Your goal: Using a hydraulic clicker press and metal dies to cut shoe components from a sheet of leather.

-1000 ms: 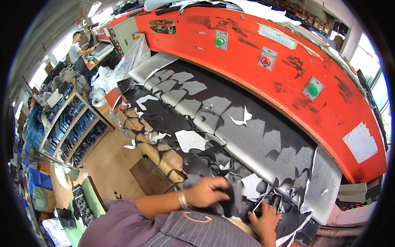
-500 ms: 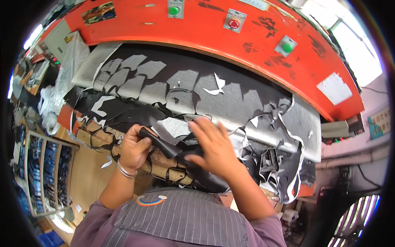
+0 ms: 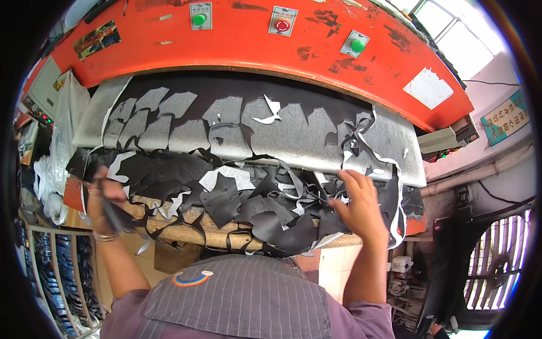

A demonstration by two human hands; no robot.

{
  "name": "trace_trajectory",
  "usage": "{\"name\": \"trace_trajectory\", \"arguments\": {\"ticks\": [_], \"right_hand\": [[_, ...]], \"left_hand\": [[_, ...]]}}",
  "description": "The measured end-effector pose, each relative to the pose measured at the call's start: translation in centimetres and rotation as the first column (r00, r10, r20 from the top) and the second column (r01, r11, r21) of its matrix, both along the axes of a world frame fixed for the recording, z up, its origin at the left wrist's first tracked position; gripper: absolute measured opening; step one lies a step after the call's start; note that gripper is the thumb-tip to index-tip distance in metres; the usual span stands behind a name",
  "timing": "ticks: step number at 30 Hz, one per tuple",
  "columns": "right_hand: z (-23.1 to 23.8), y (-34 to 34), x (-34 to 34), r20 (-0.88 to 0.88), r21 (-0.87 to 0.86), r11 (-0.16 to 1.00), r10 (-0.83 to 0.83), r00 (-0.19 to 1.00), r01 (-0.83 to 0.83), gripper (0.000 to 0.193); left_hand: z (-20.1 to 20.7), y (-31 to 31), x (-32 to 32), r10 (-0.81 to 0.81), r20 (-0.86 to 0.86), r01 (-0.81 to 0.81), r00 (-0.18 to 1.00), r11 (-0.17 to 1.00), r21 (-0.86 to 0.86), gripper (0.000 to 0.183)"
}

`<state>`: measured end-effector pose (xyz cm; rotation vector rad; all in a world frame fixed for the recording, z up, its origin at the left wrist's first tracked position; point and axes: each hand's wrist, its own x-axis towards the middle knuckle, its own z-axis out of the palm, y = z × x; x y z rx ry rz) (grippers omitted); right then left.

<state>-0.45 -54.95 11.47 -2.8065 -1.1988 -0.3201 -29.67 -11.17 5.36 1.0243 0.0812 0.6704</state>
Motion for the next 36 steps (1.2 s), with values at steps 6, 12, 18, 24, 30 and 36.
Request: {"name": "trace_trajectory", "arguments": {"ticks": [6, 12, 18, 24, 30, 36], "right_hand": [[-5.0, 9.3, -3.3, -0.478, 0.142, 0.915, 0.397, 0.784, -0.377, 0.052], [-6.8, 10.0, -6.3, -0.396, -0.119, 0.940, 0.251, 0.883, -0.321, 0.039], [-4.3, 9.9, -4.4, -0.477, 0.221, 0.928, 0.370, 0.797, -0.299, 0.020], [0.4, 11.5, -1.3, -0.547, 0.514, 0.856, 0.378, 0.747, -0.057, 0.017], [-1.5, 22.2, -2.8, -0.625, 0.184, 0.743, 0.594, 0.507, -0.644, 0.031], [-8.0, 24.4, -4.0, -0.483, -0.284, 0.710, 0.475, 0.735, -0.645, 0.051]], "left_hand": [[-3.2, -10.3, 10.8, -0.003, -0.561, 0.430, 0.828, 0.645, 0.631, 0.027], [-4.4, -15.1, 11.4, 0.367, -0.604, 0.479, 0.708, 0.379, 0.792, 0.033], [-3.4, -14.8, 8.2, 0.337, -0.217, 0.070, 0.916, 0.398, 0.915, 0.020], [0.6, -5.2, 4.9, 0.083, -0.297, -0.049, 0.951, 0.991, 0.122, 0.049], [-4.3, 11.1, 2.0, 0.248, -0.730, 0.103, 0.637, 0.911, 0.399, 0.042], [-6.0, 11.1, 6.3, 0.646, -0.692, 0.602, 0.322, 0.425, 0.676, 0.052]]}}
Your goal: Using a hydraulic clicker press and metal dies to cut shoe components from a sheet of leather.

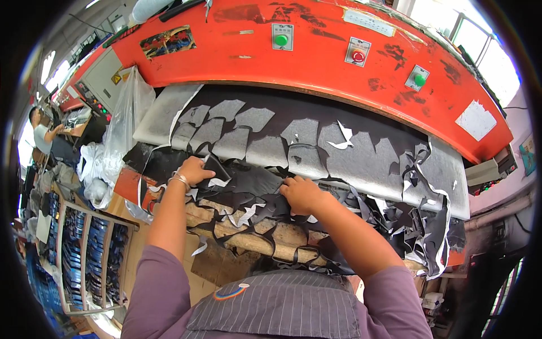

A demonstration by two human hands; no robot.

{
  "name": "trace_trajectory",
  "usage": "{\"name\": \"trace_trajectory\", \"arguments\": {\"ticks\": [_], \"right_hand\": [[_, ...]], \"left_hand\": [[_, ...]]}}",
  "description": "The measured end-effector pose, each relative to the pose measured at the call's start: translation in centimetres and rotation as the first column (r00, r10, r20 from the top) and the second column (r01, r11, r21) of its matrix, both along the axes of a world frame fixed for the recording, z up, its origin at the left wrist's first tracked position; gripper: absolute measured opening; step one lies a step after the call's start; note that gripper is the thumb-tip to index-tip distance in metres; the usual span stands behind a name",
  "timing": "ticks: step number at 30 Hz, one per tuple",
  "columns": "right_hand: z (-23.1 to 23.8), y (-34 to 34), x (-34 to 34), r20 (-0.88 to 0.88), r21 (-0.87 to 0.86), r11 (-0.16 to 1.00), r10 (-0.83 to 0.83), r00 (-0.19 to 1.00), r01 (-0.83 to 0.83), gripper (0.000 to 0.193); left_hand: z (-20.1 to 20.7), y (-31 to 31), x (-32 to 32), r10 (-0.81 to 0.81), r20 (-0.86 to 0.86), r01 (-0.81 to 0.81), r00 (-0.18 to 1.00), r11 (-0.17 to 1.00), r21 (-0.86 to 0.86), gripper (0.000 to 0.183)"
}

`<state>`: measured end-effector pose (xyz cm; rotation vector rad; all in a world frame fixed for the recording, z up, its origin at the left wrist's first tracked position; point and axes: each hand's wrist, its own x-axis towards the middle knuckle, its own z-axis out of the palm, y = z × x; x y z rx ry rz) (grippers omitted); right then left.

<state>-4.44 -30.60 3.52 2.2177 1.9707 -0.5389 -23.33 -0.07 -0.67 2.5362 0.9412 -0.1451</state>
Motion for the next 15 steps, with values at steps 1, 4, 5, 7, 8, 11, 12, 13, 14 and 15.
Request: {"name": "trace_trajectory", "arguments": {"ticks": [1, 4, 5, 7, 8, 11, 12, 13, 14, 15], "right_hand": [[-0.1, -0.2, -0.7, 0.079, 0.034, 0.999, -0.006, 0.997, 0.003, 0.058], [0.7, 0.3, -1.2, 0.067, -0.052, 0.993, -0.102, 0.992, 0.106, 0.061], [0.8, 0.3, -1.4, 0.106, -0.051, 0.995, -0.080, 0.991, 0.086, 0.060], [1.2, 0.4, -2.3, 0.109, 0.025, 0.992, -0.129, 0.986, 0.127, 0.050], [1.7, 0.4, -2.6, 0.109, 0.097, 0.981, -0.177, 0.978, 0.167, 0.040], [4.7, 0.6, -1.5, -0.022, 0.051, 0.990, -0.133, 0.991, 0.134, 0.023], [6.3, 0.8, -1.4, -0.139, 0.160, 0.978, -0.114, 0.984, 0.136, 0.018], [7.6, 1.6, -1.4, -0.198, 0.207, 0.961, -0.139, 0.970, 0.180, 0.021], [8.5, 2.4, -1.4, -0.256, 0.249, 0.940, -0.170, 0.952, 0.234, 0.024], [8.4, 3.3, -1.6, -0.282, 0.188, 0.935, -0.243, 0.928, 0.302, 0.028]], "left_hand": [[-0.4, -0.5, 0.1, -0.003, 0.002, 0.003, 1.000, 0.999, 0.032, 0.052], [-1.2, -0.7, -0.2, 0.002, 0.081, -0.004, 0.997, 0.999, 0.033, 0.050], [-1.2, -0.8, -0.4, 0.053, 0.140, -0.049, 0.989, 0.998, -0.032, 0.047], [-1.2, -1.1, -1.3, 0.130, 0.352, -0.083, 0.927, 0.986, -0.145, 0.039], [-0.8, -0.2, -1.9, 0.129, 0.352, -0.084, 0.927, 0.986, -0.141, 0.039], [2.1, 2.6, -4.7, 0.375, 0.393, -0.056, 0.840, 0.780, -0.623, 0.035], [3.4, 2.9, -5.4, 0.515, 0.401, -0.042, 0.758, 0.651, -0.758, 0.033], [4.1, 3.8, -6.4, 0.519, 0.414, 0.000, 0.748, 0.624, -0.782, 0.026], [5.3, 3.8, -6.7, 0.574, 0.373, -0.015, 0.729, 0.558, -0.830, 0.027], [4.0, 4.8, -6.9, 0.530, 0.322, -0.062, 0.785, 0.583, -0.810, 0.028]]}}
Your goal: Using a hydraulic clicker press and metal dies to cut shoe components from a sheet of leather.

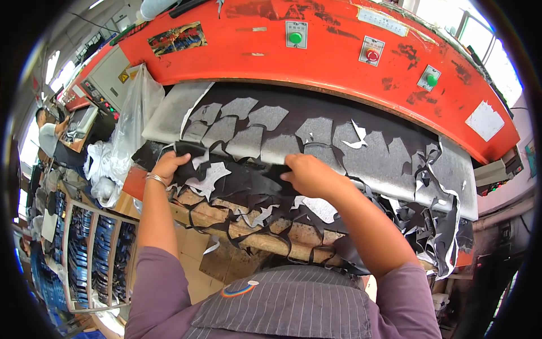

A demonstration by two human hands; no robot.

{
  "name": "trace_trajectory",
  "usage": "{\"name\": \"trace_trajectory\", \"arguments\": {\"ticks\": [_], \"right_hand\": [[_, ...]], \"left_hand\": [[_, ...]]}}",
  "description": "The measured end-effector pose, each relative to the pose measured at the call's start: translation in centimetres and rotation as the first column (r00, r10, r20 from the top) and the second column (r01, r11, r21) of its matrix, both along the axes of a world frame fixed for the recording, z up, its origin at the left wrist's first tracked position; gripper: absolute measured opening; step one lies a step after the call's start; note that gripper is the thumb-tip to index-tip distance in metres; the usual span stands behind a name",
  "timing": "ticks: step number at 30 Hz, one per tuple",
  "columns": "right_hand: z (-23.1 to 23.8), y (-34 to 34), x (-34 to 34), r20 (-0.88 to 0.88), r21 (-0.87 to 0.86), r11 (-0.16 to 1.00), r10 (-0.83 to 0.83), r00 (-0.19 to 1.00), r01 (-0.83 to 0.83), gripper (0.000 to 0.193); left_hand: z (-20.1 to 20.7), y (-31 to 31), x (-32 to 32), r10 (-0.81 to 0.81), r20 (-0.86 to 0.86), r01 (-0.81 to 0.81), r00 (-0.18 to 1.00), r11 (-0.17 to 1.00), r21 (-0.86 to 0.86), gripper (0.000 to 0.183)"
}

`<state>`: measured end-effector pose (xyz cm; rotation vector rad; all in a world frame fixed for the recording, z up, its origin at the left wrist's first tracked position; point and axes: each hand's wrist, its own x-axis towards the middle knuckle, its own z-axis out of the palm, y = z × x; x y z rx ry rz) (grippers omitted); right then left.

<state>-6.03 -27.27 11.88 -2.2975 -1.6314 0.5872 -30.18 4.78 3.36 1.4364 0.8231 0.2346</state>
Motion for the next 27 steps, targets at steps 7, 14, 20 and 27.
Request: {"name": "trace_trajectory", "arguments": {"ticks": [7, 14, 20, 27], "right_hand": [[-9.7, 4.5, -3.6, 0.139, -0.179, 0.962, -0.183, 0.973, 0.206, 0.045], [-11.0, 5.1, -1.2, 0.190, 0.020, 0.981, -0.194, 0.962, 0.194, 0.031], [-10.7, 2.8, -1.4, 0.021, 0.390, 0.919, -0.066, 0.998, 0.053, 0.047], [-4.5, -7.5, 2.6, -0.400, 0.444, 0.770, -0.287, 0.870, 0.459, 0.025]], "left_hand": [[-3.0, -0.4, 5.5, 0.138, -0.793, 0.553, 0.593, 0.646, 0.526, 0.076], [-3.8, 2.6, 5.4, -0.023, -0.643, 0.485, 0.766, 0.677, 0.554, 0.055], [-3.9, 0.3, 3.5, -0.016, -0.261, 0.190, 0.965, 0.727, 0.660, 0.044], [-1.4, -1.4, -3.0, 0.193, 0.428, -0.237, 0.883, 0.970, 0.051, 0.043]]}}
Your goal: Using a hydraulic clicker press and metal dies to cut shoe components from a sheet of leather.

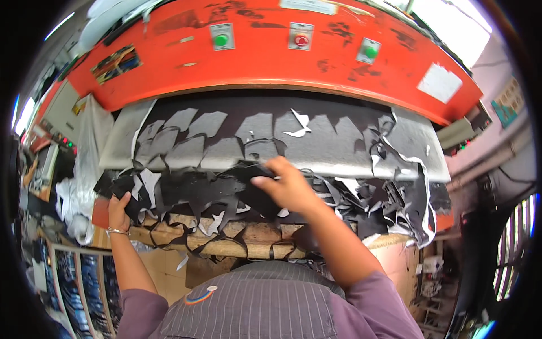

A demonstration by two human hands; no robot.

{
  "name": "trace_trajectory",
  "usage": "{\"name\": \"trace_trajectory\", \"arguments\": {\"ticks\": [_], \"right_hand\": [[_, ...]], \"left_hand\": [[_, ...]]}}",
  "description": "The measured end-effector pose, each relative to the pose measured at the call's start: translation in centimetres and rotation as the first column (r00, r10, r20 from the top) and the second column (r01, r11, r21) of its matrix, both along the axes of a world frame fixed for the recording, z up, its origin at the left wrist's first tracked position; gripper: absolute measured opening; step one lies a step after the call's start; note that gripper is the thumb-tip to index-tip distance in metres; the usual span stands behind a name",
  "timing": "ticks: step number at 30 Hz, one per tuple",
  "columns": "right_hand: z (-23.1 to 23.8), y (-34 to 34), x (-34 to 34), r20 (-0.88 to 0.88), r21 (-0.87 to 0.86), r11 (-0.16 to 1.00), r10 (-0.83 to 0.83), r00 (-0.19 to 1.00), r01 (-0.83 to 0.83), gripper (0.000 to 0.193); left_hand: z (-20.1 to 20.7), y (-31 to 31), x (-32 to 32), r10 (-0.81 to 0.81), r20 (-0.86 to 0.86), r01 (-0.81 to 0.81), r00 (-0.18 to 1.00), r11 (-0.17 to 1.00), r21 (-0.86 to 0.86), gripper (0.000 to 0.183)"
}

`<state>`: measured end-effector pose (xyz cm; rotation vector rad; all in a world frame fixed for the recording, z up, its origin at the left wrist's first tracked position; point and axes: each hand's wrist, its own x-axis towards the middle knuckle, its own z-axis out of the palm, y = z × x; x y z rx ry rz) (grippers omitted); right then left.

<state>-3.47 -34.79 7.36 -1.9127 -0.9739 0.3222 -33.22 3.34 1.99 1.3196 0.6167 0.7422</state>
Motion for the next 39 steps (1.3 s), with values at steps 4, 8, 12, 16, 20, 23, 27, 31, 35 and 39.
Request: {"name": "trace_trajectory", "arguments": {"ticks": [4, 8, 12, 16, 20, 23, 27, 31, 35, 39], "right_hand": [[-3.3, -2.3, 1.1, 0.086, -0.481, 0.869, 0.179, 0.980, -0.116, 0.040], [-4.8, -2.6, -2.1, 0.351, -0.706, 0.699, 0.200, 0.915, 0.118, 0.041], [-3.7, -2.5, -3.4, 0.403, -0.719, 0.684, 0.262, 0.877, 0.126, 0.043], [-2.4, -4.4, -3.5, 0.442, -0.594, 0.805, 0.312, 0.841, 0.013, 0.044], [2.1, -2.2, -3.3, 0.179, -0.395, 0.871, 0.383, 0.906, -0.290, 0.032], [1.9, 1.2, -5.1, -0.049, -0.317, 0.886, 0.343, 0.938, -0.340, 0.032], [-2.7, 4.6, -5.7, -0.003, -0.578, 0.774, 0.315, 0.949, -0.258, 0.043], [-6.5, 2.8, 2.0, 0.404, -0.636, 0.744, 0.547, 0.733, -0.205, 0.036], [-6.2, 3.7, 1.3, 0.193, -0.341, 0.685, 0.721, 0.665, -0.644, 0.030], [-7.9, 3.2, 5.0, -0.375, -0.157, 0.811, 0.479, 0.794, -0.563, 0.032]], "left_hand": [[-1.0, -1.9, -4.6, -0.021, 0.155, 0.035, 0.988, 0.996, -0.085, 0.042], [-3.7, -3.7, -5.9, 0.199, 0.282, -0.170, 0.939, 0.978, -0.124, 0.032], [-5.0, -5.3, -10.8, 0.492, 0.426, -0.291, 0.759, 0.842, -0.454, 0.033], [-6.4, -9.2, -15.1, 0.586, 0.514, -0.273, 0.626, 0.782, -0.560, 0.035], [-5.3, -13.9, -16.6, 0.586, 0.527, -0.257, 0.615, 0.781, -0.569, 0.035], [-5.1, -18.1, -16.1, 0.539, 0.636, -0.142, 0.552, 0.812, -0.565, 0.035], [-6.4, -26.0, -9.2, 0.495, 0.560, 0.118, 0.664, 0.670, -0.733, 0.019], [-5.7, -31.0, 1.7, 0.336, 0.707, 0.402, 0.622, 0.638, -0.657, 0.023], [-3.7, -36.3, 3.2, 0.254, 0.761, 0.474, 0.597, 0.653, -0.591, 0.036], [-4.2, -39.1, 4.1, 0.231, 0.770, 0.475, 0.594, 0.672, -0.568, 0.034]]}}
